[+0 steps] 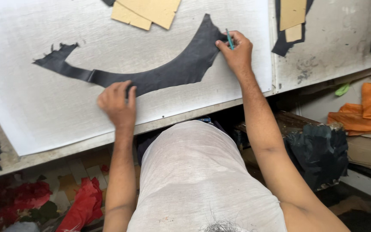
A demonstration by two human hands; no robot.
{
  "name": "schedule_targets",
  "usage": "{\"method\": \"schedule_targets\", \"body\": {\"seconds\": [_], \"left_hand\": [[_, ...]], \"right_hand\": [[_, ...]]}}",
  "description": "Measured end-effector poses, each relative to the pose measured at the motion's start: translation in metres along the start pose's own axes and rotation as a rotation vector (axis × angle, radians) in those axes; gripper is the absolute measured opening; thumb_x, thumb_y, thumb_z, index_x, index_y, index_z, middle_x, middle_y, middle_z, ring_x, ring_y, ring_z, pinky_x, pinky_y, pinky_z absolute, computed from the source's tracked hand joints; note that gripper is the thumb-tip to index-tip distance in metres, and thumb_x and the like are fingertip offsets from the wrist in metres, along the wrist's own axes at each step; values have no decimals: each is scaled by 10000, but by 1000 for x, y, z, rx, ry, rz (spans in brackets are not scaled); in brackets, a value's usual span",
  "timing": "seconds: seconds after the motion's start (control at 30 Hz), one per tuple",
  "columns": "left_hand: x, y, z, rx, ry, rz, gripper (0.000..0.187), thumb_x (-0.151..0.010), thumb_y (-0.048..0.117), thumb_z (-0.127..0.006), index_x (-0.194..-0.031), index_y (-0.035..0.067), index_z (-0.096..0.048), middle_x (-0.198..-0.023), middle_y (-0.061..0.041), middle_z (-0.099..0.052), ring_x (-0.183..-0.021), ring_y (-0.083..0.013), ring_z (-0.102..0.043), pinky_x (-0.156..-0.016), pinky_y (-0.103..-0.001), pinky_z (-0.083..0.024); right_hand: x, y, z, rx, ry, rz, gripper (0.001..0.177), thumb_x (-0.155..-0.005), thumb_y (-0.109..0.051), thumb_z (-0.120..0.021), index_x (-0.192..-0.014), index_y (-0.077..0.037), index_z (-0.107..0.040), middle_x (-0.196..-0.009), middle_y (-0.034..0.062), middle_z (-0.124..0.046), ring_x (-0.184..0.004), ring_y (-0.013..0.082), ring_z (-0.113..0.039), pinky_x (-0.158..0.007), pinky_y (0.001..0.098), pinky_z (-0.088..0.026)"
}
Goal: The person lays out black leather pieces on a white worktable, places cardboard templates on top, and uses a utility knife to cut the leather along the template edges. The person repeatedly picks up new leather pieces, aligns templates, cuts, and sets aside the cut pieces.
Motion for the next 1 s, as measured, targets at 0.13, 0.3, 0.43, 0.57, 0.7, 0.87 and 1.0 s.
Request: {"method": "schedule_targets", "body": {"seconds": [0.13, 0.3, 0.43, 0.57, 0.7, 0.87, 1.0], "left_hand": [[10, -46, 25, 4, -24, 439, 589, -864, 463, -932, -1235, 112, -637, -1205, -91, -538, -1195, -322, -460, -993, -546, -293], [7, -39, 9, 25, -130, 454, 291, -921, 394, -894, -1012, 175, -726, -1187, -62, -550, -1199, -269, -471, -1063, -528, -280], [-1, -29, 9, 53, -130, 399, 213, -993, 295, -851, -1023, 136, -712, -1034, -28, -648, -1023, -217, -563, -1047, -480, -326], [2, -65, 37, 184, 44, 517, 201, -1001, 147, -845, -1070, 70, -672, -916, -19, -668, -795, -160, -615, -909, -375, -441], [18, -94, 38, 184, 251, 425, 353, -980, -23, -799, -1282, 66, -638, -1014, -32, -644, -906, -170, -629, -811, -316, -484], [23, -95, 22, 131, 329, 379, 465, -999, 41, -793, -1403, 126, -581, -1034, 0, -659, -930, -155, -599, -1048, -425, -352], [28, -109, 23, 320, 406, 535, 487, -1006, 62, -790, -1419, 117, -539, -949, 39, -668, -870, -119, -606, -1058, -424, -367]], "right_hand": [[2, 20, 36, -109, 25, 104, 233, -923, -117, -802, -1136, -53, -732, -942, 39, -740, -854, 100, -679, -774, 269, -578], [-1, 78, 119, -55, 297, 0, 239, -927, -147, -771, -1157, -88, -746, -1150, 32, -713, -1023, 122, -670, -869, 276, -592], [-12, 132, 181, 288, 471, -58, 447, -867, -277, -887, -1212, -63, -699, -1148, 101, -589, -1022, 236, -626, -871, 389, -534], [-30, 163, 194, 382, 521, 112, 483, -806, -291, -974, -1119, -32, -714, -1114, 110, -606, -1003, 262, -614, -853, 421, -514], [-50, 217, 200, -330, 442, -37, 352, -992, -148, -861, -914, -61, -528, -815, -15, -538, -635, 116, -498, -504, 266, -383], [-20, 172, 264, -191, 991, 496, 181, -1170, -192, -607, -1150, -33, -525, -1044, 103, -606, -773, 176, -670, -507, 260, -582], [-11, 90, 213, -556, 627, 297, 212, -1122, -141, -664, -1276, -20, -583, -940, 91, -679, -556, 126, -604, -444, 257, -496]]}}
Point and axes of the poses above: each hand's wrist, its own x-axis away from the middle knuckle, its own z-axis out of the back of the hand, y = z × x, the point moved 7 cm from there along -x, towards the middle knuckle
